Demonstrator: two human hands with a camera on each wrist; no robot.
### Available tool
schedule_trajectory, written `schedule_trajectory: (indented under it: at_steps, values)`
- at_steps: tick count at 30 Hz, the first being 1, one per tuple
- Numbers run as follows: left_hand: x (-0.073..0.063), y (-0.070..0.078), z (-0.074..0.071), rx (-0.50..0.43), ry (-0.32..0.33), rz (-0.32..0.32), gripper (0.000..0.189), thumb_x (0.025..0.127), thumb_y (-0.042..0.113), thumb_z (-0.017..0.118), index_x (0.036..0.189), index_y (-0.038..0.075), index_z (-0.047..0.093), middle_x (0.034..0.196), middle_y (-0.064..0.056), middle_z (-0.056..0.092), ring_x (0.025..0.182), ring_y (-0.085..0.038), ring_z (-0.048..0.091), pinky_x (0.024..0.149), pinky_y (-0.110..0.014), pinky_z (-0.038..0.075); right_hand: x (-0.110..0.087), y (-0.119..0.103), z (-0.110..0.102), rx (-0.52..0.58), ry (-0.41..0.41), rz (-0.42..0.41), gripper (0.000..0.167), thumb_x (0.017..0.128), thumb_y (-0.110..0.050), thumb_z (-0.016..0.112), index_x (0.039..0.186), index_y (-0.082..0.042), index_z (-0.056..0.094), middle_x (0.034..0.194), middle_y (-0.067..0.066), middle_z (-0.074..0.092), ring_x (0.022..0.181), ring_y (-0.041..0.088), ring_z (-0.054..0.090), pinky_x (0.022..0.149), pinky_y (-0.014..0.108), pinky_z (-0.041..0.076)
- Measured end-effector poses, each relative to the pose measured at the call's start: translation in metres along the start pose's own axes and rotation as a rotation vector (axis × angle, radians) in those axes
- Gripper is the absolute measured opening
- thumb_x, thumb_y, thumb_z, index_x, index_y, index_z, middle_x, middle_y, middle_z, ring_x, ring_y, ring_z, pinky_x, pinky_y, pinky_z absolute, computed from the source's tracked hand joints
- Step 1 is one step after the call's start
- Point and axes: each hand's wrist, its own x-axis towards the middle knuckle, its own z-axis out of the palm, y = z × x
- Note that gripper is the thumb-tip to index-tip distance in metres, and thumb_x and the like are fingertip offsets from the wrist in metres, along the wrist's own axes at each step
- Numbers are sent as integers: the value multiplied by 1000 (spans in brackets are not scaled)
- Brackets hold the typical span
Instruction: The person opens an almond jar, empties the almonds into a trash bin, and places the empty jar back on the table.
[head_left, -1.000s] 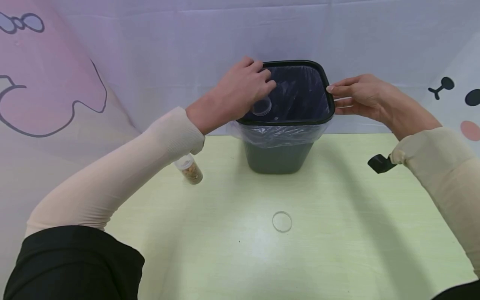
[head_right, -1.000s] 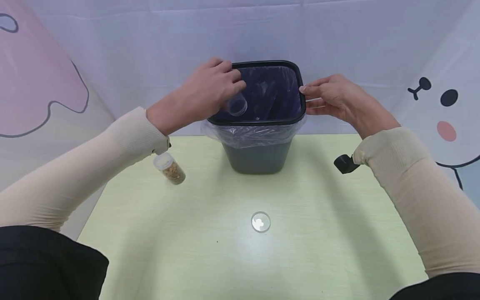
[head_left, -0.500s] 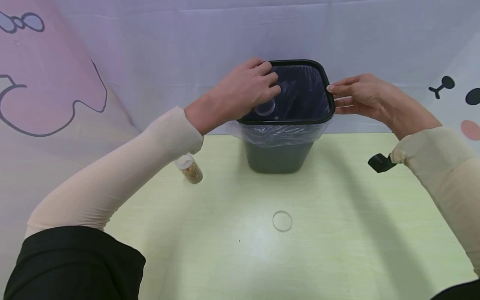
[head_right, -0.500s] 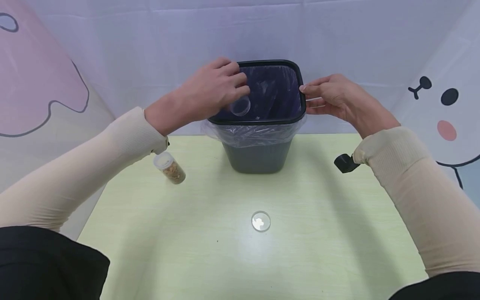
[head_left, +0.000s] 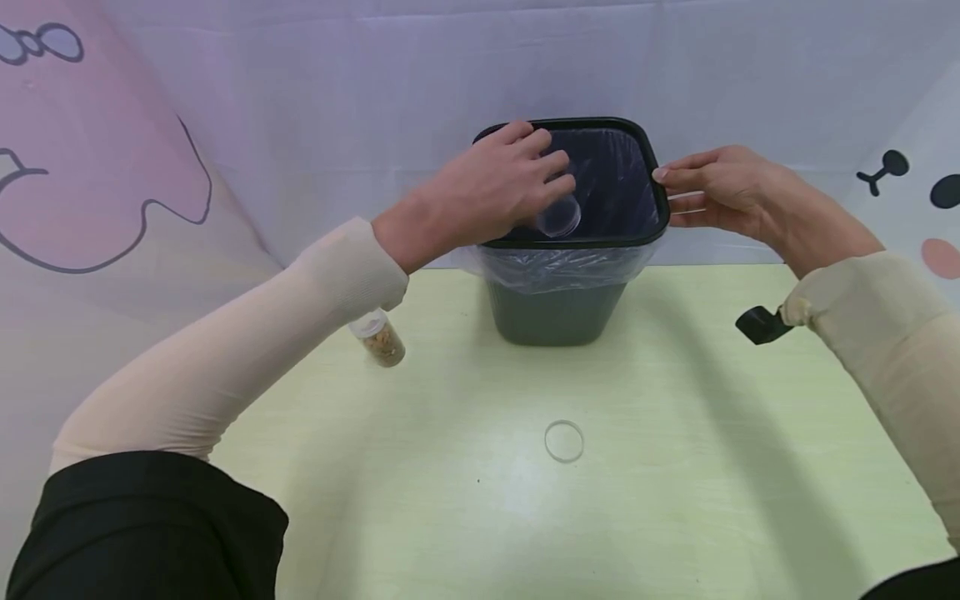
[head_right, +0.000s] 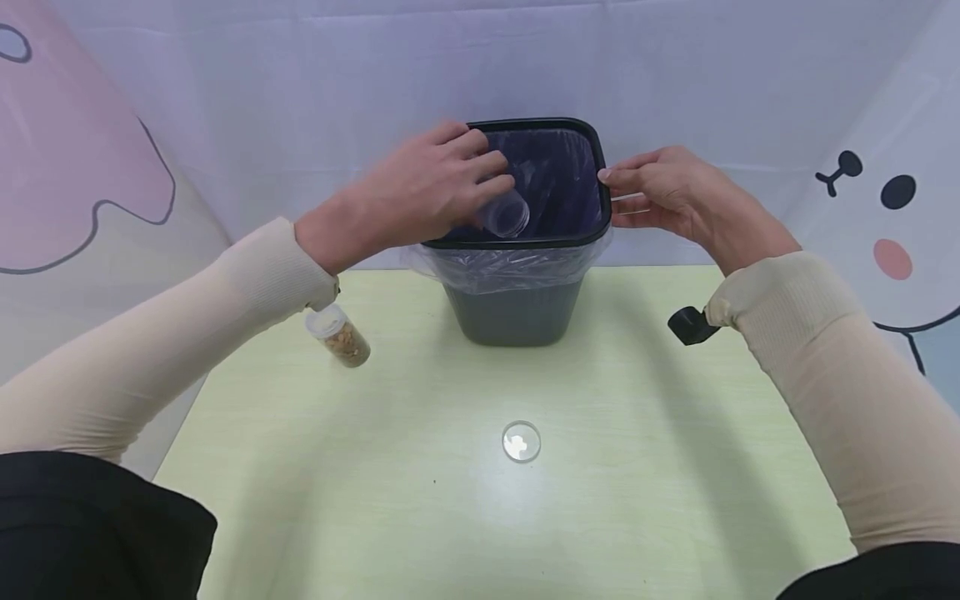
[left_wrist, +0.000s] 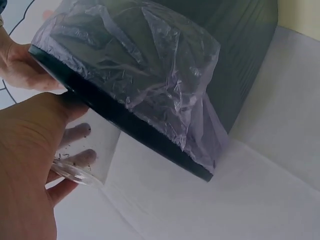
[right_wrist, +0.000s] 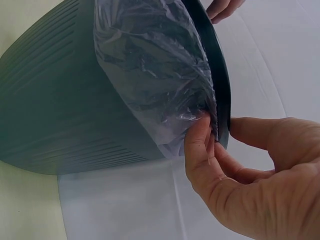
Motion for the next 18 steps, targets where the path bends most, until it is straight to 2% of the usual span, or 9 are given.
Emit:
schedule_trajectory:
  at_steps: [5, 7, 10, 14, 18]
  values:
    - [-1, 1, 2, 88, -79, -5, 30, 103, 4, 60, 133, 4, 58, 134, -15, 63, 123, -37, 56, 111, -47, 42, 0, 0, 1, 2, 0, 0, 29, 99, -21, 69, 124, -15, 56, 96, -5, 71, 85, 14, 74, 74, 29, 62]
    - [-1, 1, 2, 85, -102, -29, 31, 103, 3, 59, 134, 3, 58, 135, -16, 63, 124, -38, 55, 111, -48, 42, 0, 0, 1, 0, 0, 0, 31, 100, -22, 69, 126, -15, 55, 96, -5, 71, 85, 13, 74, 74, 28, 61]
    - [-1, 2, 3, 16, -98, -89, 36, 104, 16, 64, 136, 4, 57, 137, -15, 62, 122, -38, 55, 109, -48, 43, 0, 0, 1, -4, 1, -1, 32, 100, -22, 69, 127, -15, 55, 97, -5, 70, 86, 13, 74, 74, 28, 61]
    - [0, 3, 3, -80, -79, -160, 58, 100, 44, 67, 143, 7, 54, 141, -14, 60, 122, -38, 56, 104, -49, 45, 0, 1, 1, 3, 0, -4, 24, 99, -21, 69, 120, -15, 59, 97, -5, 70, 86, 14, 74, 74, 29, 62]
    - [0, 3, 2, -126, -90, -186, 65, 100, 50, 66, 146, 7, 51, 141, -13, 58, 121, -39, 58, 99, -51, 47, 0, 1, 1, 1, -2, -8, 22, 100, -22, 69, 119, -15, 60, 97, -5, 70, 86, 14, 74, 75, 29, 62]
